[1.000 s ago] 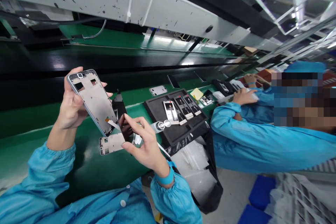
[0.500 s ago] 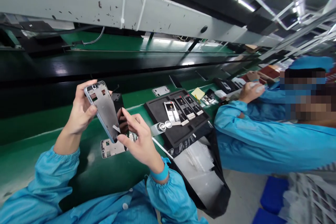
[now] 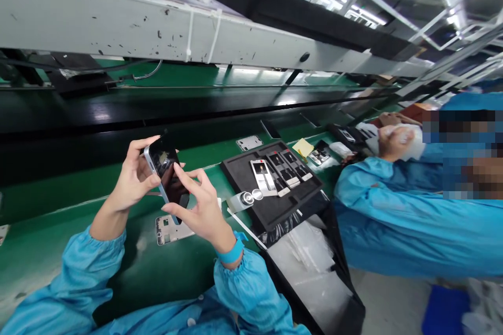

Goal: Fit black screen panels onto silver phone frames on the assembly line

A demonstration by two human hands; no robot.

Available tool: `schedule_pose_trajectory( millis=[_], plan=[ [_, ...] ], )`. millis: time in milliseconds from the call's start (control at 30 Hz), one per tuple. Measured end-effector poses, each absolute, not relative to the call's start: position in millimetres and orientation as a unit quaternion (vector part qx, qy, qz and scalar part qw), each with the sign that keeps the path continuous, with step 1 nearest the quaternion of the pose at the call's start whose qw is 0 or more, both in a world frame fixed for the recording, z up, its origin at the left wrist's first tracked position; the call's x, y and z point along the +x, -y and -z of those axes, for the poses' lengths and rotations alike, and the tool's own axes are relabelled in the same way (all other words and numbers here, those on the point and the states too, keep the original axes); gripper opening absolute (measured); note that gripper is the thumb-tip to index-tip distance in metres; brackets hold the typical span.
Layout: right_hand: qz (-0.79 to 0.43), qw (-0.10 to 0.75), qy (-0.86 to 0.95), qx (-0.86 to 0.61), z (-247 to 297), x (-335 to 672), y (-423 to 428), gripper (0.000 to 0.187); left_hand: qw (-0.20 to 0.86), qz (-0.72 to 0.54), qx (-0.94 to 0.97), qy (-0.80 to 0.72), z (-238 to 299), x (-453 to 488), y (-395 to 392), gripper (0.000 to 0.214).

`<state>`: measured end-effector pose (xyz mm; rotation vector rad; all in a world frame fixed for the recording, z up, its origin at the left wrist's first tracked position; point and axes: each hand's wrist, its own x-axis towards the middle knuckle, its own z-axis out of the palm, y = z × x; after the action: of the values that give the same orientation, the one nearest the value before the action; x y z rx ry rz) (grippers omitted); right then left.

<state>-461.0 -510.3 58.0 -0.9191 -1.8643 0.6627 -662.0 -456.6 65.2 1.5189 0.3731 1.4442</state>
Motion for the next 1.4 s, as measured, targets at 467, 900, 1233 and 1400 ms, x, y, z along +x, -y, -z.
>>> schedule_pose_trajectory(
  millis=[467,900,1233,1400],
  plan=[
    [-0.404,0.559,0.639,-0.341,-40,-461,497,0.069,0.415,-0.627,0.605,-0.262,-69,-665,458,0.087],
    [-0.404,0.488,0.615,-0.470,-80,-460,507,0.088,0.620,-0.586,0.455,-0.255,-81,-608,491,0.074],
    [-0.445,0.487,0.613,-0.435,-107,-455,518,0.075,0.486,-0.588,0.551,-0.338,-86,-603,514,0.060],
    [-0.456,0.499,0.609,-0.416,-88,-451,517,0.077,0.534,-0.646,0.438,-0.326,-92,-603,492,0.063]
  ],
)
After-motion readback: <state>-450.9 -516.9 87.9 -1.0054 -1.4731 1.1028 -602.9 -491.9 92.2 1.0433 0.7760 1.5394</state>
